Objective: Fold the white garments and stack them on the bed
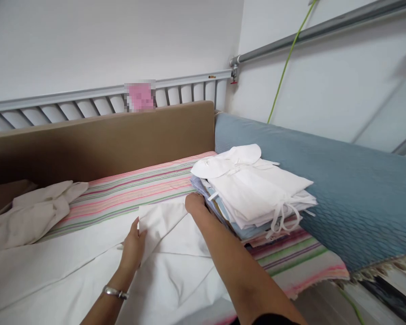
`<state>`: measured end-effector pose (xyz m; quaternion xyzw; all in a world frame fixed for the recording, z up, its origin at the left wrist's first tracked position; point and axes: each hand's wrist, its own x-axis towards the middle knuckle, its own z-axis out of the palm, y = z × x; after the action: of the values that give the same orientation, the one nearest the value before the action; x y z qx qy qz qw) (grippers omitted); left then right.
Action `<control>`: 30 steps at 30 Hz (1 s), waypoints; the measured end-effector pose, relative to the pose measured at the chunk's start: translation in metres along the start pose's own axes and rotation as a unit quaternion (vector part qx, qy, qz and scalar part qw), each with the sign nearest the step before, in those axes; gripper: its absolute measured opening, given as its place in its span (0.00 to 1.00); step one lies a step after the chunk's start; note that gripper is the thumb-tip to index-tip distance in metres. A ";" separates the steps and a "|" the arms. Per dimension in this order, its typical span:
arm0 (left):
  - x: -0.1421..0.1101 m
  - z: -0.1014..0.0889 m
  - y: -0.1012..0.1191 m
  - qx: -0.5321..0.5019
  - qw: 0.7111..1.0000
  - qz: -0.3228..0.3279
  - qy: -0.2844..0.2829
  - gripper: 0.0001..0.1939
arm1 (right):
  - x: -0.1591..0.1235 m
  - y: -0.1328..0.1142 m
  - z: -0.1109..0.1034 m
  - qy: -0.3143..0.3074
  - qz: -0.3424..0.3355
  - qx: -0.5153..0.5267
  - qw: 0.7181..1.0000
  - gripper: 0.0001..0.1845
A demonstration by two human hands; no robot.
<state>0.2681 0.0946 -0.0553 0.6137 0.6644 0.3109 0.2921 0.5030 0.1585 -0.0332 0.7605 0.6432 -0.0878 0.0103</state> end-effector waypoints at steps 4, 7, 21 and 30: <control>0.009 -0.001 -0.006 0.005 0.996 -0.082 -0.040 0.31 | -0.020 -0.009 -0.002 0.068 -0.006 -0.002 0.998 0.17; -0.001 -0.005 0.001 0.098 0.995 -0.034 -0.007 0.33 | -0.044 -0.029 0.006 0.146 -0.116 0.040 0.982 0.20; -0.033 0.006 -0.033 0.195 0.966 0.163 -0.051 0.33 | -0.029 -0.042 0.127 0.194 -0.298 0.040 0.934 0.31; -0.044 -0.194 -0.182 0.213 0.935 -0.080 0.272 0.30 | -0.060 -0.092 0.108 0.225 -0.311 0.074 0.921 0.33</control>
<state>0.0070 0.0299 -0.0724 0.4983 0.8159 0.2929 -0.0130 0.3902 0.1023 -0.1221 0.5206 0.8245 0.0394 -0.2183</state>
